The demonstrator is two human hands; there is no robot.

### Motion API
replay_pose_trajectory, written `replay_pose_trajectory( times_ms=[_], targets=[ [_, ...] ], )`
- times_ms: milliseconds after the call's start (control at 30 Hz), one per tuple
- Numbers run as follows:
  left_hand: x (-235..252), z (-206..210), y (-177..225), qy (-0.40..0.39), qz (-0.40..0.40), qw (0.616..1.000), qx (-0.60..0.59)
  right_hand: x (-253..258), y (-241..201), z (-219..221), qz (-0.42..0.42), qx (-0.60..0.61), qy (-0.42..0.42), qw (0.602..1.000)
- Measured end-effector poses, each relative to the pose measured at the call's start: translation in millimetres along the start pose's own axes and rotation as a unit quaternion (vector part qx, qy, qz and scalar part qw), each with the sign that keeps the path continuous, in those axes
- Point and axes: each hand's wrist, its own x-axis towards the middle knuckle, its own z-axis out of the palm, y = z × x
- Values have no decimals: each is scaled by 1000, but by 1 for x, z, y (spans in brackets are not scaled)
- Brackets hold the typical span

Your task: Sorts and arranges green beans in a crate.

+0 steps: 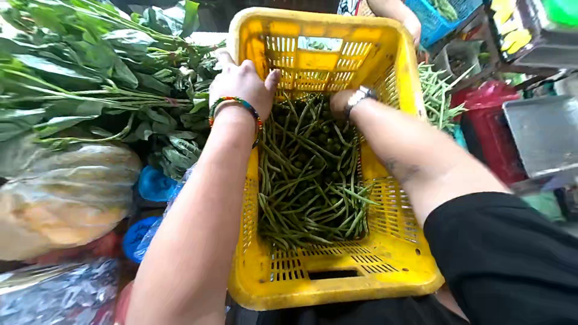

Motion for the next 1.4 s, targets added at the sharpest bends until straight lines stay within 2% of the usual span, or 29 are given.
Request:
replay_pose_trajectory(
  times_ms=[100, 233, 333, 400, 533, 667, 767, 833, 933, 1033, 1167, 1233, 1333, 1400],
  targets=[
    [1, -4, -2, 3, 4, 1000, -15, 11, 2, 22, 42, 33, 57, 997],
    [6, -2, -7, -13, 7, 1000, -24, -5, 2, -25, 38, -18, 57, 998],
    [9, -2, -6, -13, 10, 999, -32, -2, 19, -36, 56, 97, 82, 990],
    [9, -4, -5, -9, 13, 999, -34, -3, 22, -29, 73, 171, 66, 980],
    [9, -4, -4, -17, 19, 999, -35, -26, -4, -18, 87, 156, 111, 978],
    [10, -2, -6, -15, 26, 999, -28, -21, -4, 12, 140, 103, 28, 984],
    [11, -3, -5, -8, 19, 999, -32, -15, 3, 41, 139, 81, 33, 986],
    [10, -3, -5, -14, 18, 999, -34, -18, -2, 36, 141, 83, 47, 985],
    [10, -3, -5, -23, 22, 999, -43, -29, -8, 1, 160, 83, 41, 983],
    [10, -4, -7, -26, 23, 998, -54, -32, -12, -12, 126, 76, -5, 989],
    [8, -5, -4, -23, 25, 998, -56, -11, 0, 52, 129, 147, -4, 981],
    [8, -7, -4, -19, 18, 998, -54, -8, -2, 62, 130, 147, -6, 981],
    [9, -4, -7, -19, 21, 998, -57, -34, -7, 33, 111, 141, -70, 981],
    [11, -4, -8, -22, 25, 997, -64, -52, -10, 8, 104, 206, -60, 971]
  ],
)
